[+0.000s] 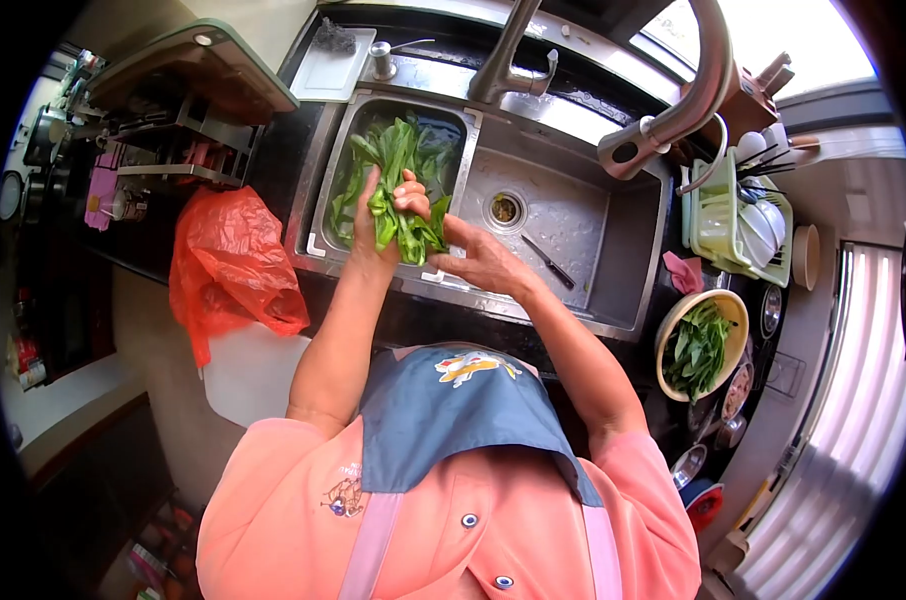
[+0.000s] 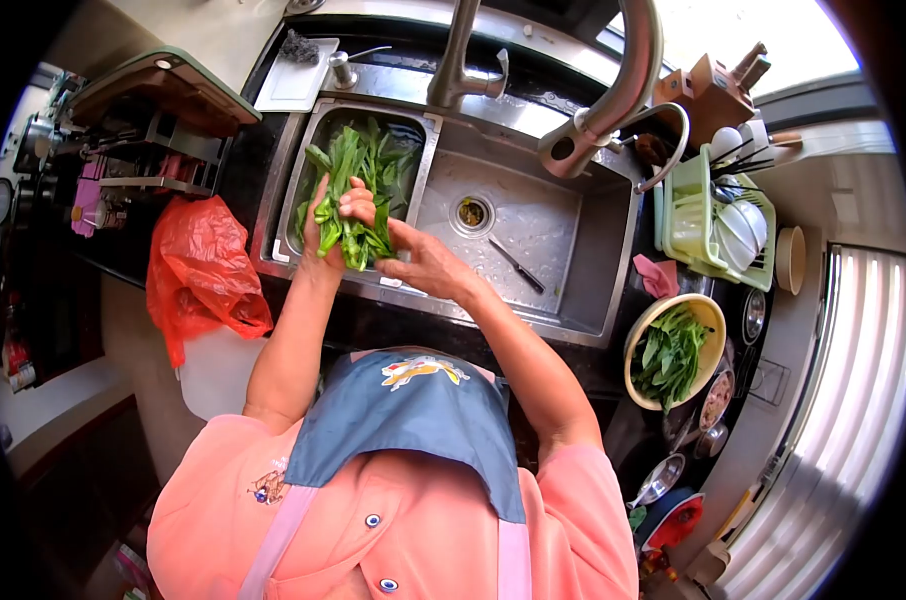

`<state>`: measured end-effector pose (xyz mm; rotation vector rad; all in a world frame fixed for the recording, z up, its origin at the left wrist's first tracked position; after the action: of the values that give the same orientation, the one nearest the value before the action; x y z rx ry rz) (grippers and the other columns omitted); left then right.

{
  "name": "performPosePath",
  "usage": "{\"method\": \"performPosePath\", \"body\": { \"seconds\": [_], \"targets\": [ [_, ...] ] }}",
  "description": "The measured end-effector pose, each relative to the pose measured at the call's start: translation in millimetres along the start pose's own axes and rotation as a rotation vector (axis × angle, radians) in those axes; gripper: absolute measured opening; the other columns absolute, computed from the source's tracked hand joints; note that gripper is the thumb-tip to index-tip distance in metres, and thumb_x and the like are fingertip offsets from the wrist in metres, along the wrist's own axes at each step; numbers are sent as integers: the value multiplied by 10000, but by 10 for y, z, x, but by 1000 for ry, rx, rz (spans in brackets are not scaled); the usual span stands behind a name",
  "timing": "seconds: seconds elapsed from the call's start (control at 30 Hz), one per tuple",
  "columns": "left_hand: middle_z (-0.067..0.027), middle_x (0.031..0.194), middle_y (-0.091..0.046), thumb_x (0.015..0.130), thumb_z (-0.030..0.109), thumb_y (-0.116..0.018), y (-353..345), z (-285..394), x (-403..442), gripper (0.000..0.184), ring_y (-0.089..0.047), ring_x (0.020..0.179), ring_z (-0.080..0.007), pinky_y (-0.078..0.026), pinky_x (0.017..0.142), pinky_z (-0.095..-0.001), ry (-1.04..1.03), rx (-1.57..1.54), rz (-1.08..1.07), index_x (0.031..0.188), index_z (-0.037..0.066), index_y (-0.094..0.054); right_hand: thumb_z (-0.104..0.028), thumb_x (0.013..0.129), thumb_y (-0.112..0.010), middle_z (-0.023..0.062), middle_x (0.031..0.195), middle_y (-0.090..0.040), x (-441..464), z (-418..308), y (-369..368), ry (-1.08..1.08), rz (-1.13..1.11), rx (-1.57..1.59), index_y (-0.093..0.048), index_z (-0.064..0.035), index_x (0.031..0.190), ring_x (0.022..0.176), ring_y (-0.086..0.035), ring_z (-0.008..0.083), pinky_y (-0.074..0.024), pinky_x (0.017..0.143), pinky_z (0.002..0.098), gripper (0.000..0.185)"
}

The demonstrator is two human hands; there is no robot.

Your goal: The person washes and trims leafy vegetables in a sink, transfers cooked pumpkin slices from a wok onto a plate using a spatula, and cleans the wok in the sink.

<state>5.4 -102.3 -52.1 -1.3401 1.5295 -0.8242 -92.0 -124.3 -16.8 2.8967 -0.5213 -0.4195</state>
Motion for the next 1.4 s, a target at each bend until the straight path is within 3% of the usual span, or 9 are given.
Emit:
{"method": "performPosePath", "body": {
  "seconds": [0.13, 0.37, 0.5, 0.63, 0.8, 0.93, 1.03, 1.27, 1.4],
  "targets": [
    [-104, 922, -699, 947, 320, -599, -42, 322, -125, 374, -669, 1031, -245, -380, 1139, -531, -161, 291, 32, 1082, -26, -641, -217, 1039, -523, 6, 855, -562, 12, 406, -56, -211, -126, 209, -607, -39, 1221, 775, -585, 102, -493, 733, 264, 268],
    [-192, 1453, -497, 809, 229, -553, -116, 487, -261, 701, -315, 1471, -318, -141, 1226, -512, -184, 514, -24, 1424, -75, -412, -182, 1054, -506, 95, 1038, -651, 126, 650, 39, -374, 54, 905, -539, -8, 1296, 913, -655, 203, -558, 895, 378, 300],
    [-155, 1249, -650, 833, 129, -564, 160, 404, -233, 514, -664, 1065, -280, -571, 893, -395, -173, 845, 208, 1324, -23, -548, -223, 1026, -575, 100, 1234, -627, 421, 479, -395, -355, -117, 1097, -504, -22, 1368, 1090, -623, 207, -521, 955, 398, 403],
    [-75, 1029, -719, 934, 265, -605, 80, 525, -288, 319, -660, 952, -137, -517, 838, -290, -225, 1746, 395, 1063, -4, -718, -173, 938, -701, 83, 1254, -598, 354, 431, -444, -361, -215, 1088, -438, -46, 1416, 1133, -593, 211, -495, 975, 407, 560],
    [-77, 959, -716, 952, 733, -408, 64, -160, 48, 769, -656, 875, -186, -522, 788, -318, -213, 1995, 174, 1037, 40, -731, -74, 874, -736, 88, 1116, -644, 45, 487, -222, -365, -74, 882, -491, -4, 1327, 1010, -646, 206, -544, 890, 365, 520],
    [-62, 926, -667, 891, 816, -417, 639, -683, 152, 870, -612, 787, -161, -497, 709, -289, 505, 1452, 201, 1194, 39, -667, -73, 864, -707, 92, 875, -661, -309, 1069, 49, -515, 78, 959, -611, -9, 1063, 820, -668, 212, -579, 795, 368, 230],
    [-176, 1401, -536, 957, 526, -614, 167, -602, 119, 778, -552, 1218, -237, -491, 970, -413, 217, 1648, 214, 1527, 62, -359, -59, 852, -654, 78, 769, -607, -539, 1355, 265, -537, 296, 1160, -610, -28, 956, 715, -621, 197, -566, 733, 387, 118],
    [-192, 960, -741, 816, 457, -680, 343, 1509, 209, 517, -711, 904, -349, -555, 823, -443, -888, 2426, 1164, 1078, 14, -731, -67, 816, -755, 33, 814, -628, -938, 1466, 442, -612, 444, 781, -643, -40, 980, 684, -617, 151, -551, 680, 326, 200],
    [-196, 872, -718, 782, 463, -697, 745, 1709, 483, 453, -682, 852, -400, -537, 770, -487, -357, 2364, 1121, 922, 33, -726, -117, 835, -782, 0, 781, -605, -691, 1239, 362, -544, 458, 788, -650, -63, 936, 666, -596, 118, -547, 644, 317, 175]
  ]
}}
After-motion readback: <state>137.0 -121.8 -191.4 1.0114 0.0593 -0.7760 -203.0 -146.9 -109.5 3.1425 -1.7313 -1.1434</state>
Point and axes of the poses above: each hand's wrist, its own x-axis towards the middle knuckle, its own y-axis out of the back of the hand, z = x × y, the point moved 10 cm from there along x, towards the middle knuckle
